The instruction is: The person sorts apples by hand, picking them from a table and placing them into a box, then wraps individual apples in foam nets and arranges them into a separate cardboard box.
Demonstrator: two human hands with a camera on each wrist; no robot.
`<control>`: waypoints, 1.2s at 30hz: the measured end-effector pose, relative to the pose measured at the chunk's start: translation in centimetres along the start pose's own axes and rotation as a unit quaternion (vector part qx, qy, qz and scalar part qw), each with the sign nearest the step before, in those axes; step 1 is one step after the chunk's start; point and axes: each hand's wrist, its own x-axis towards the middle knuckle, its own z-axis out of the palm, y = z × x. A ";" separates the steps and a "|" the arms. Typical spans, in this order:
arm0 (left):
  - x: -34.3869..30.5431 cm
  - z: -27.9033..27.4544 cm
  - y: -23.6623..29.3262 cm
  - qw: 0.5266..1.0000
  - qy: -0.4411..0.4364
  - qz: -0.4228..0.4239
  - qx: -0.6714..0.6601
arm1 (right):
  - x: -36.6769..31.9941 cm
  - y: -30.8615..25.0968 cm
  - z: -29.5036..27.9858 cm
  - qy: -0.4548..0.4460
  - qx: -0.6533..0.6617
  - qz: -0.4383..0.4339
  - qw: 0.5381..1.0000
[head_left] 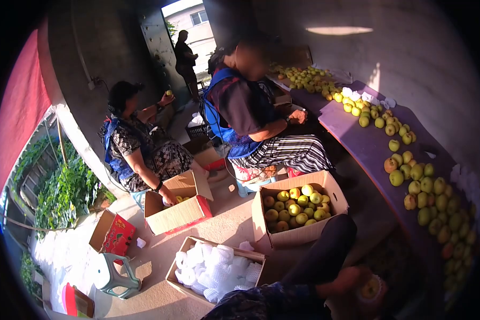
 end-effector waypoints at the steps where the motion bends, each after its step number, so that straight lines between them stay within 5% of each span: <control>1: -0.1 0.4 0.1 0.999 0.014 0.009 0.050 | 0.0 0.1 0.0 0.002 0.003 -0.005 1.000; 7: 0.1 0.1 1.6 0.970 0.031 0.113 0.212 | -0.1 0.2 0.1 -0.003 -0.005 0.000 1.000; 10: 0.5 0.0 1.6 0.983 -0.083 -0.032 0.163 | -0.2 0.2 0.3 -0.001 -0.005 0.000 1.000; 16: 1.3 0.5 1.4 0.963 -0.122 -0.193 -0.146 | -0.2 0.3 0.4 -0.002 -0.009 0.000 1.000; 22: 1.8 1.3 1.4 0.940 -0.118 -0.247 -0.203 | -0.3 0.3 0.6 -0.004 -0.015 -0.002 1.000; 26: 0.7 2.6 -1.5 0.961 -0.137 -0.153 -0.182 | -0.4 0.3 0.7 -0.004 -0.018 -0.002 1.000; 36: 0.2 -1.2 3.8 0.973 -0.146 -0.164 -0.069 | -1.0 0.8 1.1 -0.003 -0.028 -0.003 1.000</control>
